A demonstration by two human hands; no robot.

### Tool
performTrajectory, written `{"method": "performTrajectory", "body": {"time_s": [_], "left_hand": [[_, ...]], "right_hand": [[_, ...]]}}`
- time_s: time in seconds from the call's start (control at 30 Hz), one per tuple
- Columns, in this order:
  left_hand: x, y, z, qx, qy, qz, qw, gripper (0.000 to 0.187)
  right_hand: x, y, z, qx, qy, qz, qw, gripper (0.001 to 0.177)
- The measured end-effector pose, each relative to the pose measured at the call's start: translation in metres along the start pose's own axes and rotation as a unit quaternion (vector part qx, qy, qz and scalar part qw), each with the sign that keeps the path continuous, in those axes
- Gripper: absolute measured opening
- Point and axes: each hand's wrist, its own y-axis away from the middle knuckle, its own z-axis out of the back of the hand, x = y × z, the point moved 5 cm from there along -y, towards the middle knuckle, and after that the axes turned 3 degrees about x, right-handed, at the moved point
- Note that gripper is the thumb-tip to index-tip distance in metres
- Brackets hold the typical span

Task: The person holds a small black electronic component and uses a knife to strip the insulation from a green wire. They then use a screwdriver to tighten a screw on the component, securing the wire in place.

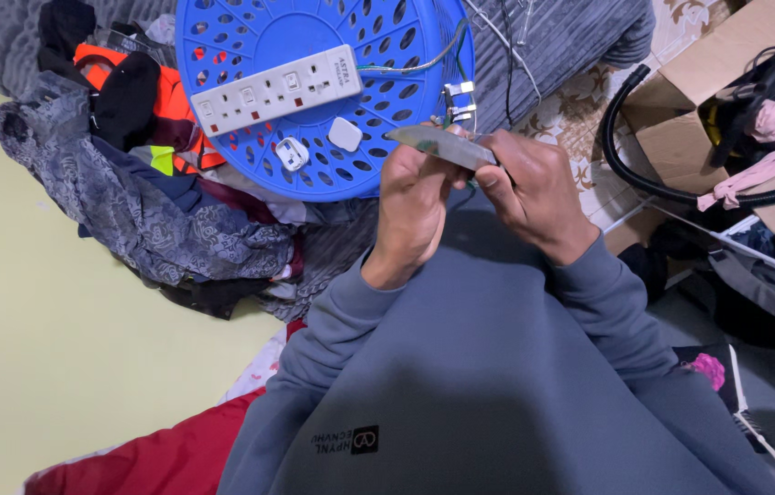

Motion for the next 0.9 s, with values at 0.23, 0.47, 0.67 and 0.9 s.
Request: {"method": "performTrajectory", "body": {"time_s": [0.23,0.47,0.67,0.9], "left_hand": [[0.002,-0.001,-0.004,0.005,-0.061,0.004,0.998,0.015],[0.009,0.004,-0.003,-0.006,-0.118,0.018,0.993,0.017],[0.004,0.004,-0.003,0.024,-0.155,-0.013,0.988,0.015],[0.010,-0.004,-0.008,-0.001,-0.086,-0.010,0.996,0.013]], "right_hand": [[-0.008,0.005,-0.002,-0.018,-0.007,-0.003,1.000,0.061],[-0.031,0.028,-0.016,-0.043,-0.026,-0.028,0.998,0.064],[-0.031,0.024,-0.018,-0.059,-0.031,-0.020,0.998,0.066],[-0.039,0.024,-0.010,-0.075,-0.110,0.009,0.991,0.065]]}}
